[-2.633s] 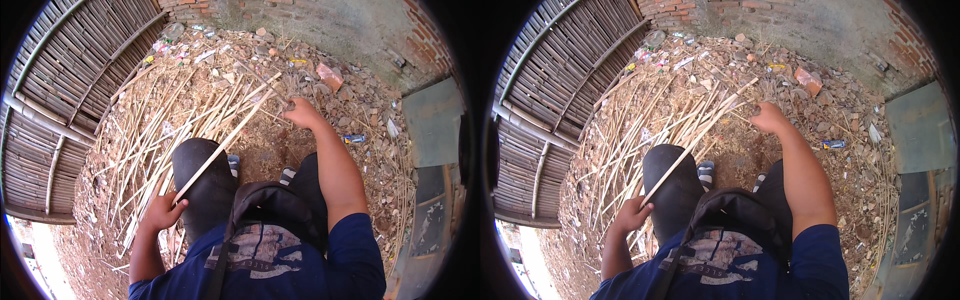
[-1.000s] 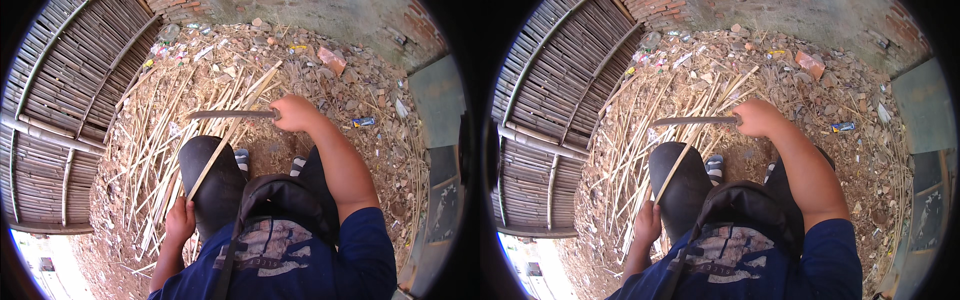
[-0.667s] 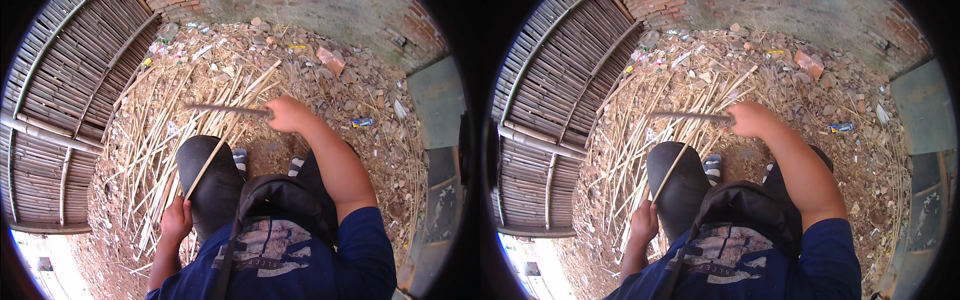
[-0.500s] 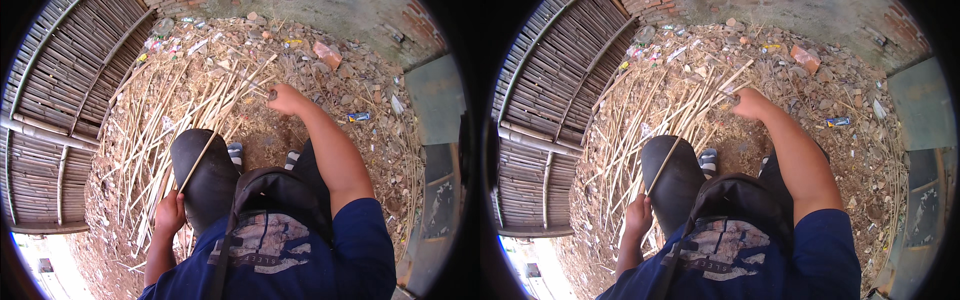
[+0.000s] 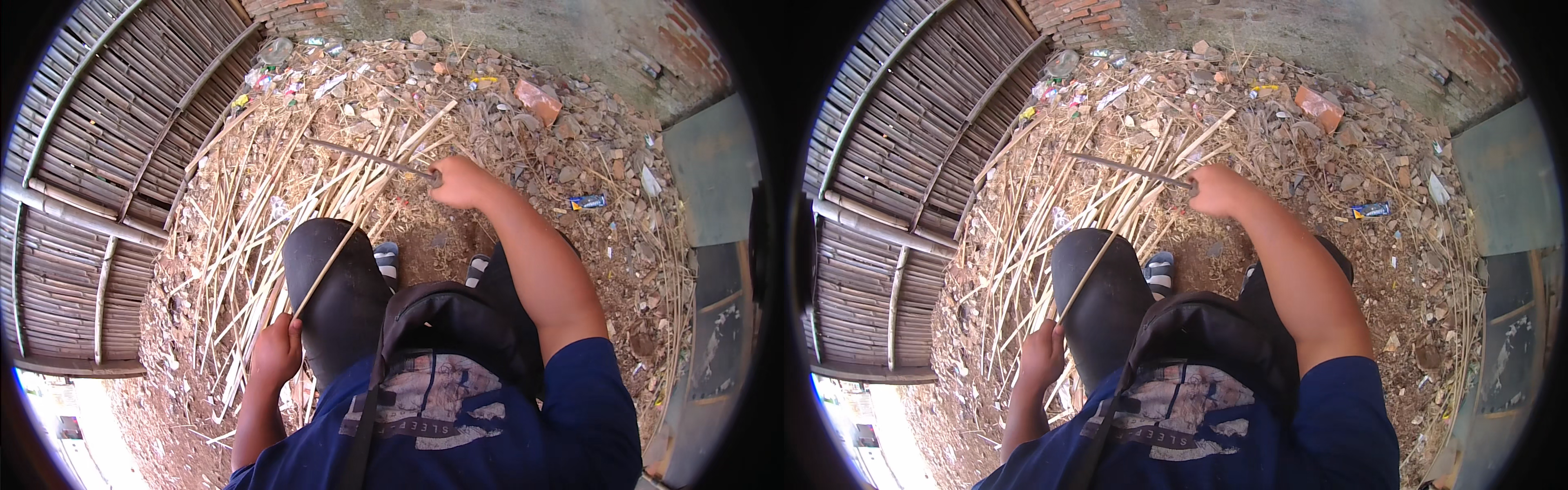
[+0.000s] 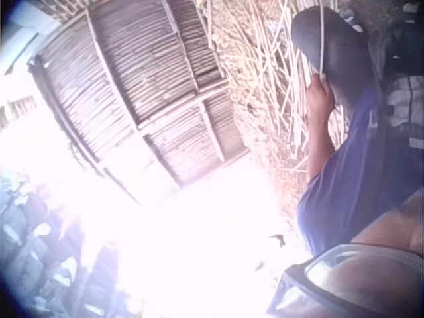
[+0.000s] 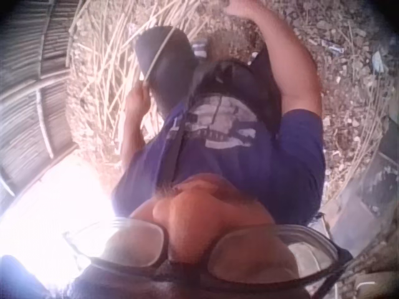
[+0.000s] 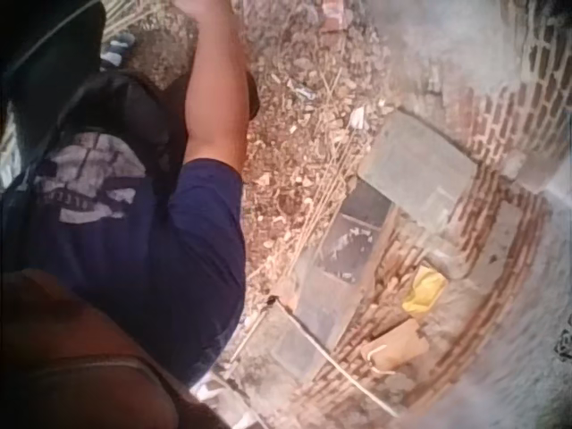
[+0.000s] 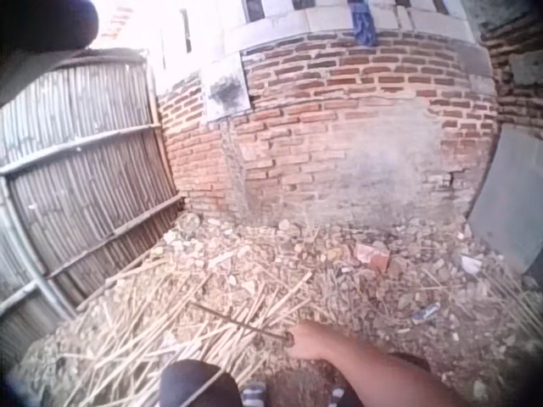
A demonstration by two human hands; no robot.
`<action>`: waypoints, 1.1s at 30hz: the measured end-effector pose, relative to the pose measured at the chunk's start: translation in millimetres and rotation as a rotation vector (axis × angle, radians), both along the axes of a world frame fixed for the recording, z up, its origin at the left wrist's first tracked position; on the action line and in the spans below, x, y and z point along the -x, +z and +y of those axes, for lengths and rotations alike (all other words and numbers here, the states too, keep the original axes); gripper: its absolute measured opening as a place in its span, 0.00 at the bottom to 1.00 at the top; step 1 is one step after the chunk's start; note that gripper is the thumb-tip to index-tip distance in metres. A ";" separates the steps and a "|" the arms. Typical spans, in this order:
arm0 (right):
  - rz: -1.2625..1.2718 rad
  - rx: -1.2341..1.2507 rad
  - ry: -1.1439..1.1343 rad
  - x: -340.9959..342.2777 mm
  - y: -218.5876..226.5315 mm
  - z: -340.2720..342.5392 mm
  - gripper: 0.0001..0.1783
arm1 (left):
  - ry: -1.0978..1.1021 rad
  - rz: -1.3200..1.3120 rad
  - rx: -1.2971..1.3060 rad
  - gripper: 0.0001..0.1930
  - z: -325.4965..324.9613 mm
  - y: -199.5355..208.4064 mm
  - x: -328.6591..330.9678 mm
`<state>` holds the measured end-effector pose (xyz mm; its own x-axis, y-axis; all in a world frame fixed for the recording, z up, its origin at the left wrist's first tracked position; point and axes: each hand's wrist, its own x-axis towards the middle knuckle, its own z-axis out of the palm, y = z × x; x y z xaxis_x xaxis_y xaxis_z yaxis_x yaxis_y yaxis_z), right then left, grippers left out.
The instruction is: The person shaves a strip of bamboo by hand using a machete, removing thin layers along its length while holding it against their leg.
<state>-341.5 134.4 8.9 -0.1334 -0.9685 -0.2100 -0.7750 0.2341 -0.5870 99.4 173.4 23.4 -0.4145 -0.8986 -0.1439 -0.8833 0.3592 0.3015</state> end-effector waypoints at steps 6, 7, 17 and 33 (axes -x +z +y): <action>0.046 -0.021 0.032 0.1 -27.1 0.4 0.21 | -0.005 -0.029 0.012 0.16 -4.2 -11.6 -0.8; -0.025 -0.082 -0.085 12.0 -23.7 -4.2 0.21 | 0.000 -0.051 0.007 0.16 -4.7 -11.1 -2.1; 0.149 0.029 0.093 -10.5 12.6 11.3 0.22 | -0.039 0.029 -0.008 0.16 -7.4 -6.5 -6.2; -0.115 -0.025 -0.143 30.3 -14.6 -0.5 0.26 | -0.022 0.014 -0.047 0.18 -11.8 -20.7 -11.2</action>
<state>-371.7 133.8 -5.7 -0.2432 -0.9357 -0.2557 -0.6607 0.3528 -0.6626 110.7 161.6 2.6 -0.4365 -0.8815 -0.1801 -0.8708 0.3636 0.3309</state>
